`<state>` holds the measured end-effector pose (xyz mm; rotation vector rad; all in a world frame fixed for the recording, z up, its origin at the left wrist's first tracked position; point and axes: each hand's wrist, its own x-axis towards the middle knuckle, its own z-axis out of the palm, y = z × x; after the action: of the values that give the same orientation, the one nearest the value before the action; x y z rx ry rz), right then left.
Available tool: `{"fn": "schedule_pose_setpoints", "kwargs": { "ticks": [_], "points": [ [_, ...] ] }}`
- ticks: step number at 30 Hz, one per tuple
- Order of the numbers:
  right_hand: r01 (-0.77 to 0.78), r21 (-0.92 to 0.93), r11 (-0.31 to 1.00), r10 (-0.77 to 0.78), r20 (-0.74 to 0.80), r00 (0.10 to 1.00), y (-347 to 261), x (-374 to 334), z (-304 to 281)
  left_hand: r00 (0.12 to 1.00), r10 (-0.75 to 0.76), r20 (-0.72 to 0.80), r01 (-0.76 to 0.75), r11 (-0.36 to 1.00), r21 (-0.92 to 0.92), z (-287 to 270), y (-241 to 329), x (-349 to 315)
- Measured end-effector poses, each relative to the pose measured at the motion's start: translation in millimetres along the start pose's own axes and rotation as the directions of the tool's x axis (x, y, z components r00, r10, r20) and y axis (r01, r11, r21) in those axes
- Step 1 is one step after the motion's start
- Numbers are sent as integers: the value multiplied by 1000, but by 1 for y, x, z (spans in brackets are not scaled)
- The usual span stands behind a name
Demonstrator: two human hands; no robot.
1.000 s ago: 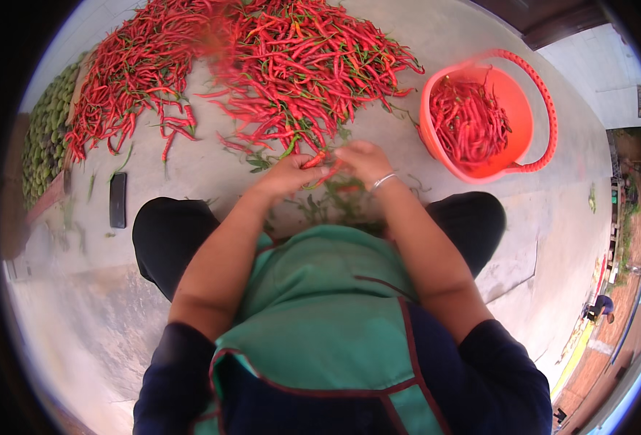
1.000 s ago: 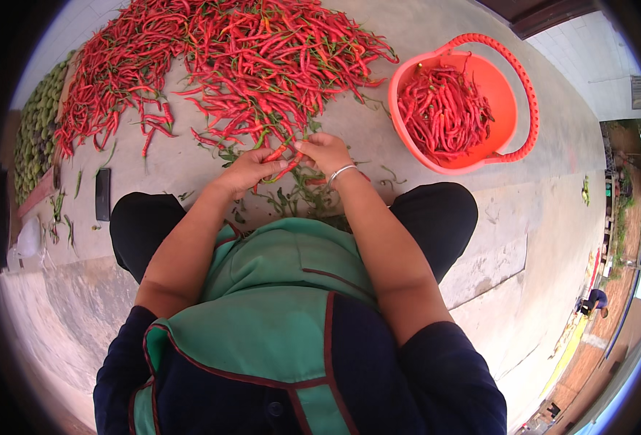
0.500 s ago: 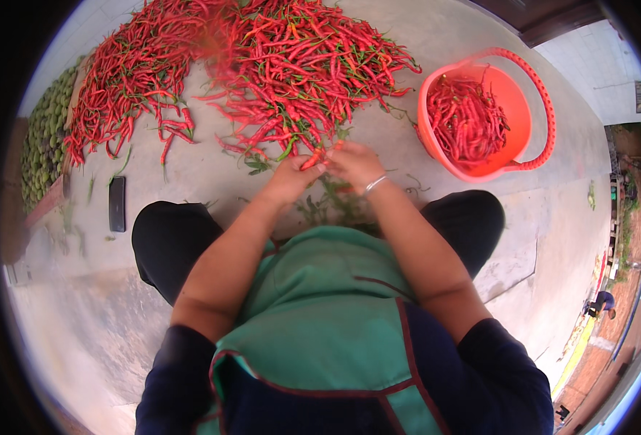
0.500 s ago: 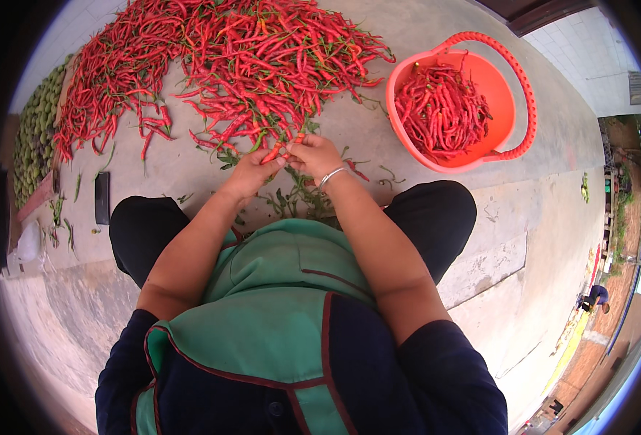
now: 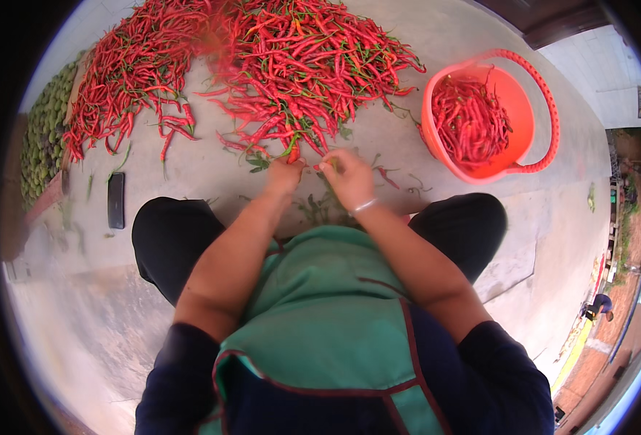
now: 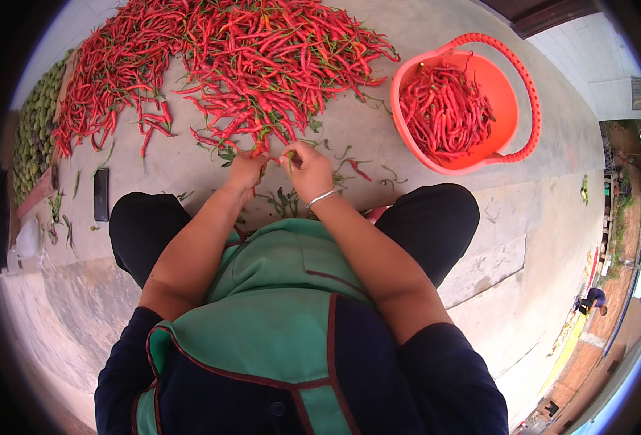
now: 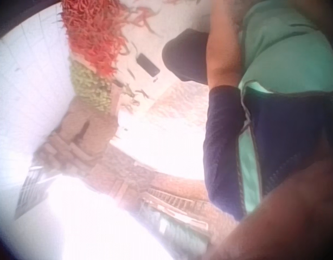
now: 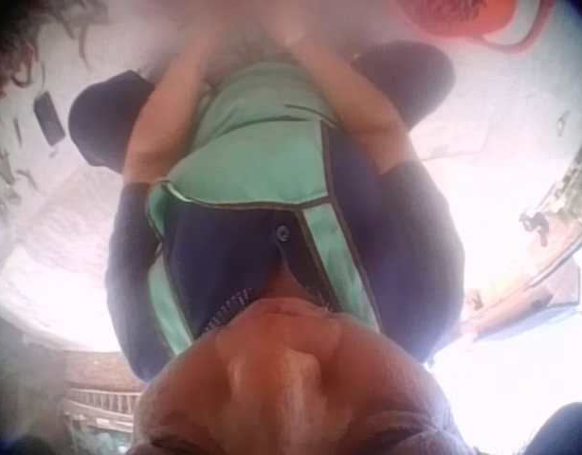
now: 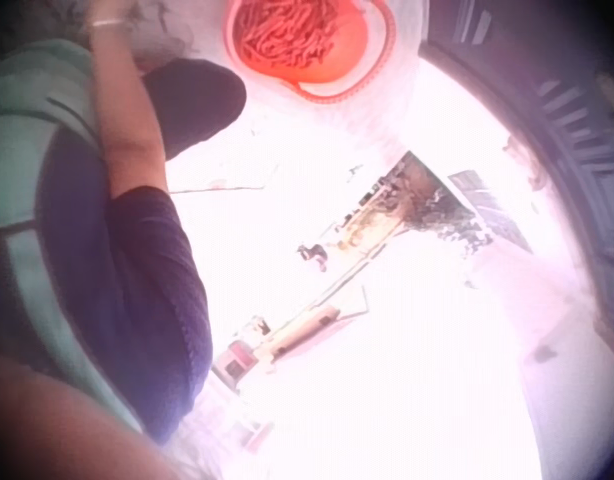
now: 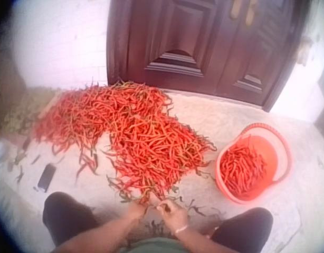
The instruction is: The person sorts red chili peppers by hand from a large pile on the concrete floor into a red bucket, picking them up one or a few at a time.
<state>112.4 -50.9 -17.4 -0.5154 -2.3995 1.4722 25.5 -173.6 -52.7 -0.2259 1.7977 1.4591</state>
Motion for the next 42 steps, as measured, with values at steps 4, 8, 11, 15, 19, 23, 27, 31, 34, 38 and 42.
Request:
{"fn": "schedule_pose_setpoints", "kwargs": {
  "ticks": [4,8,11,15,19,23,27,31,34,38,42],
  "points": [
    [344,-503,793,-179,348,920,55,6,-23,989,105,108,-97,992,-76,4,17,-10],
    [-390,256,884,278,383,881,45,27,-24,901,228,370,-245,970,-3,8,2,-11],
    [-694,247,676,556,447,700,1,38,-22,834,163,527,-279,949,148,5,2,-14],
    [-440,22,898,404,355,843,22,24,-15,782,75,619,-226,959,170,8,4,-18],
    [332,-535,777,-250,222,943,49,21,-1,861,-129,491,55,985,163,5,-11,-8],
    [201,-796,571,208,378,902,98,28,-17,978,151,143,-194,910,365,-20,-13,16],
    [281,-543,792,-62,385,921,90,38,9,960,267,-83,-206,875,437,-37,-7,34],
    [215,-638,740,34,354,934,70,53,36,840,525,-135,-357,723,591,-32,-17,43],
    [229,-658,717,81,406,910,55,62,59,845,488,-220,-305,776,552,-33,-16,46],
    [269,-632,727,11,403,915,53,70,76,845,497,-199,-348,792,502,-36,-16,51],
    [400,-590,701,-68,503,862,73,53,41,867,482,-131,-357,781,512,-30,-19,51]
  ]
}}
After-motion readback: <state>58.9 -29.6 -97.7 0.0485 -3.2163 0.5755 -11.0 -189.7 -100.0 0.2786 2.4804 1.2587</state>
